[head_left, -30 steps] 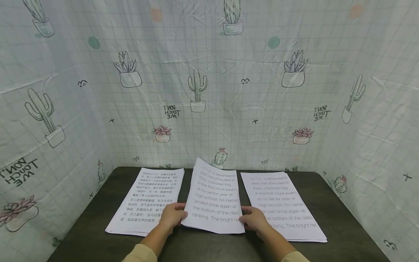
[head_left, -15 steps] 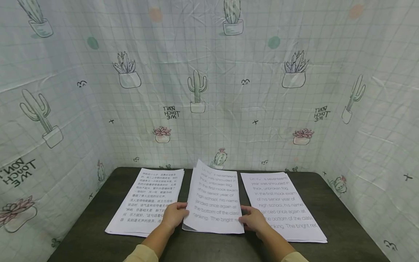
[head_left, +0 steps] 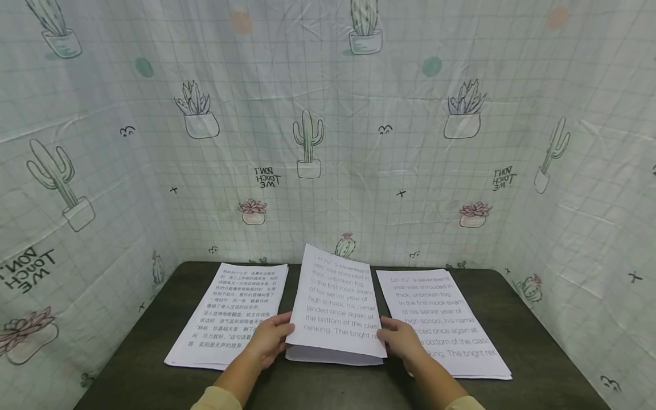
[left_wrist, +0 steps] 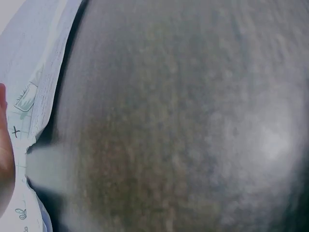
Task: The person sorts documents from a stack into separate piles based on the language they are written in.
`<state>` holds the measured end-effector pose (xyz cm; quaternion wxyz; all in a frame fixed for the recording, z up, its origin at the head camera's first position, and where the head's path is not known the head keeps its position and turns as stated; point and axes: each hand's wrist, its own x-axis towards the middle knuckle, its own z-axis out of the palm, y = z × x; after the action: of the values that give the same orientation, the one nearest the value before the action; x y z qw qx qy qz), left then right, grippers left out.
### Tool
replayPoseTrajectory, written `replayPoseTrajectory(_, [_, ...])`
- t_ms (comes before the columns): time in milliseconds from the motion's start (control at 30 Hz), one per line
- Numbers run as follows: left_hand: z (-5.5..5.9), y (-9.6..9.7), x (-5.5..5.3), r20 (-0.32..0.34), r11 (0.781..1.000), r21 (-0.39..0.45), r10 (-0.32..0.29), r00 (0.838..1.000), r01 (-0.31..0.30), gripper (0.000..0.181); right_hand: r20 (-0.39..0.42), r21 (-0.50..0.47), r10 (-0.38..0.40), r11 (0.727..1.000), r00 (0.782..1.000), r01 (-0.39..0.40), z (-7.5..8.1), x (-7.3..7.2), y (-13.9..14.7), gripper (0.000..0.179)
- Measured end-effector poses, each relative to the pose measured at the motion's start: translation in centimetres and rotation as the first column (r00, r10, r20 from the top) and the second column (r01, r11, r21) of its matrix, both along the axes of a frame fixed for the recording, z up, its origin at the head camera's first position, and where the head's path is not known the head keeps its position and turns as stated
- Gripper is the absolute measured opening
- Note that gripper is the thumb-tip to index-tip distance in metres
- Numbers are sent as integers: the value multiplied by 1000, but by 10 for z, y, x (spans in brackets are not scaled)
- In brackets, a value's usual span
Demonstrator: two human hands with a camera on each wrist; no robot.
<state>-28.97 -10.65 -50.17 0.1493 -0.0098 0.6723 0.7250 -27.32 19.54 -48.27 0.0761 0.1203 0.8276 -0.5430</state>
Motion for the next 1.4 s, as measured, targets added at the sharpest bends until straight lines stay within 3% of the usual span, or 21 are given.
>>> replayPoseTrajectory(167, [5, 0, 1, -13, 999, 48, 13, 1000, -13, 53, -29, -79, -13, 997, 999, 11, 8, 0, -1, 53])
replayPoseTrajectory(333, [8, 1, 2, -18, 999, 36, 20, 1000, -19, 55, -30, -153, -15, 988, 999, 10, 11, 1, -1, 58])
replayPoseTrajectory(567, [12, 5, -1, -52, 997, 39, -66, 996, 68, 70, -43, -83, -43, 996, 998, 39, 18, 4, 5, 60])
replayPoseTrajectory(767, [16, 15, -3, -46, 992, 67, -103, 994, 106, 77, -53, -73, -43, 997, 998, 39, 25, 7, 17, 58])
replayPoseTrajectory(1400, [24, 83, -3, -38, 984, 99, -146, 988, 150, 76, -7, -21, -62, 998, 998, 62, 34, 19, 87, 61])
